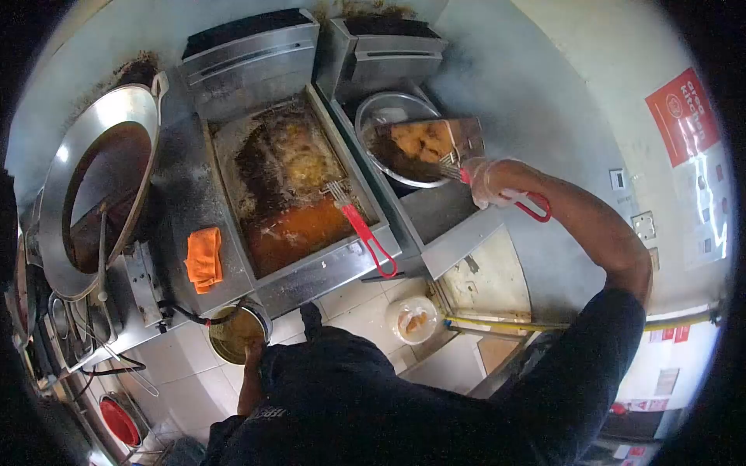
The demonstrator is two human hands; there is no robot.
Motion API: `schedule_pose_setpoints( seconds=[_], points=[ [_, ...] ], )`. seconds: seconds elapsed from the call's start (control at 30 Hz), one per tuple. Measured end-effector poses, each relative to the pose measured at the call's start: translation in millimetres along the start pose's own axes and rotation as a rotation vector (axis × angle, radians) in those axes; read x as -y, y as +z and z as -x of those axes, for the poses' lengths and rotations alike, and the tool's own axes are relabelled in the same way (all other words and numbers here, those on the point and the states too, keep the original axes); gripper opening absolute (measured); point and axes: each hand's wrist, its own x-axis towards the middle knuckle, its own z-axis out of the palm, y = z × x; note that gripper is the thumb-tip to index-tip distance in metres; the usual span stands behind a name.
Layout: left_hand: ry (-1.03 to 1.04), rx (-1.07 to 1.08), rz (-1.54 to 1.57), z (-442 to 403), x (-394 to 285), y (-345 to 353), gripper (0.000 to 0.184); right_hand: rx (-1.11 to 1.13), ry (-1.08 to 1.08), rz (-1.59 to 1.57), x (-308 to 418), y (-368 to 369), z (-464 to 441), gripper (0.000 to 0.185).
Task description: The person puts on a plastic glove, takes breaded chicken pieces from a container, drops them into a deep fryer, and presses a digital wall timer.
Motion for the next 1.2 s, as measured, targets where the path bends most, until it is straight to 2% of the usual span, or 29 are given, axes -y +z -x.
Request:
schedule_pose_setpoints(
  seconds=[0.03,0.1,0.13,0.2,0.23,0.3,0.33,0.37,0.43,0.47,0.5,0.57,0.6,0.63,0.67,0.7,0.73,0.77,0.8,0.83,0.87,0.9,0.93,1.07,1.1,1.17,1.2],
  points=[
    [-0.045,0.0,-0.001,-4.3,4.7,4.4,0.009,0.008,0.003,-0.004,-5.8,10.0,23.5,0.034],
    [-0.119,0.001,0.027,-17.2,9.3,8.7,0.011,-0.591,-0.475,-0.222,-16.6,38.7,107.5,0.034],
    [-0.15,0.004,0.044,-25.0,15.2,9.2,0.012,-0.586,-0.469,-0.232,-11.0,52.4,94.8,0.034],
    [-0.232,0.008,0.133,-39.6,18.8,10.9,0.015,-0.804,-0.522,-0.476,2.6,66.6,59.7,0.027],
    [-0.224,0.0,0.126,-39.9,6.9,6.2,0.015,-0.812,-0.529,-0.485,9.1,71.3,62.7,0.027],
    [-0.439,0.001,0.455,-43.1,-23.9,3.9,0.019,-0.766,-0.459,-0.449,21.0,77.9,71.4,0.052],
    [-0.286,0.077,0.024,-52.4,-25.2,0.2,0.019,-0.737,-0.422,-0.431,24.4,81.3,73.9,0.066],
    [-0.283,0.073,0.017,-53.7,-23.9,-3.0,0.019,-0.74,-0.427,-0.438,25.8,87.1,69.3,0.066],
    [-0.39,0.074,0.198,-53.2,-28.9,-5.6,0.021,-0.921,-0.497,-0.483,25.0,104.2,52.5,0.067],
    [-0.133,0.17,-0.113,-47.7,-40.6,-13.2,0.018,-0.913,-0.498,-0.494,24.5,114.8,49.7,0.067],
    [-0.129,0.178,-0.125,-47.4,-39.7,-18.3,0.018,-0.931,-0.491,-0.575,22.0,124.8,49.4,0.068],
    [0.408,0.257,-0.973,-46.0,-37.2,-18.1,0.017,-0.944,-0.465,-0.662,13.9,142.5,52.0,0.07],
    [0.418,0.267,-0.978,-47.3,-22.2,-18.2,0.017,-0.842,-0.494,-0.891,10.2,151.0,57.8,0.069],
    [0.288,0.223,-0.657,-48.7,-7.5,-17.7,0.016,-0.731,-0.521,-1.115,7.1,159.1,64.3,0.069],
    [0.152,0.177,-0.336,-47.4,3.2,-17.3,0.015,-0.725,-0.514,-1.12,5.4,165.8,77.2,0.069],
    [0.154,0.186,-0.339,-48.7,0.4,-17.5,0.015,-0.752,-0.4,-1.077,4.7,170.2,96.2,0.066],
    [0.199,0.286,-0.763,-55.0,-11.9,-16.3,0.016,-0.781,-0.285,-1.031,2.8,172.7,114.6,0.064],
    [0.244,0.379,-1.189,-58.0,-21.2,-13.7,0.018,-0.781,-0.276,-1.037,0.1,174.8,132.7,0.064],
    [0.313,0.389,-1.268,-54.2,-26.8,-12.1,0.018,-0.709,-0.296,-1.227,-2.0,176.6,150.4,0.047],
    [0.324,0.353,-1.14,-52.4,-26.5,-11.4,0.019,-0.63,-0.319,-1.414,-1.8,180.5,160.1,0.051],
    [0.322,0.332,-1.035,-51.0,-26.5,-9.9,0.019,-0.634,-0.321,-1.417,-1.0,186.1,162.8,0.051],
    [0.325,0.318,-0.956,-50.4,-27.0,-9.4,0.02,-0.83,-0.365,-1.228,-1.0,190.4,164.4,0.046],
    [0.345,0.311,-0.942,-47.5,-26.5,-10.2,0.02,-1.012,-0.405,-1.029,-0.6,193.6,164.8,0.047],
    [0.532,0.221,-1.041,-34.6,-25.0,-11.1,0.022,-1.117,-0.595,-1.029,-8.5,197.9,174.5,0.057],
    [0.523,0.207,-1.042,-33.4,-22.5,-11.9,0.022,-1.136,-0.656,-1.053,-15.2,198.4,202.4,0.059],
    [0.141,0.43,-0.608,-33.3,-13.3,-19.1,0.018,-1.163,-0.747,-1.072,-26.0,198.8,270.4,0.06],
    [0.135,0.4,-0.603,-30.0,-12.1,-17.9,0.018,-0.914,-0.724,-1.37,-32.8,198.0,312.1,0.06]
  ],
)
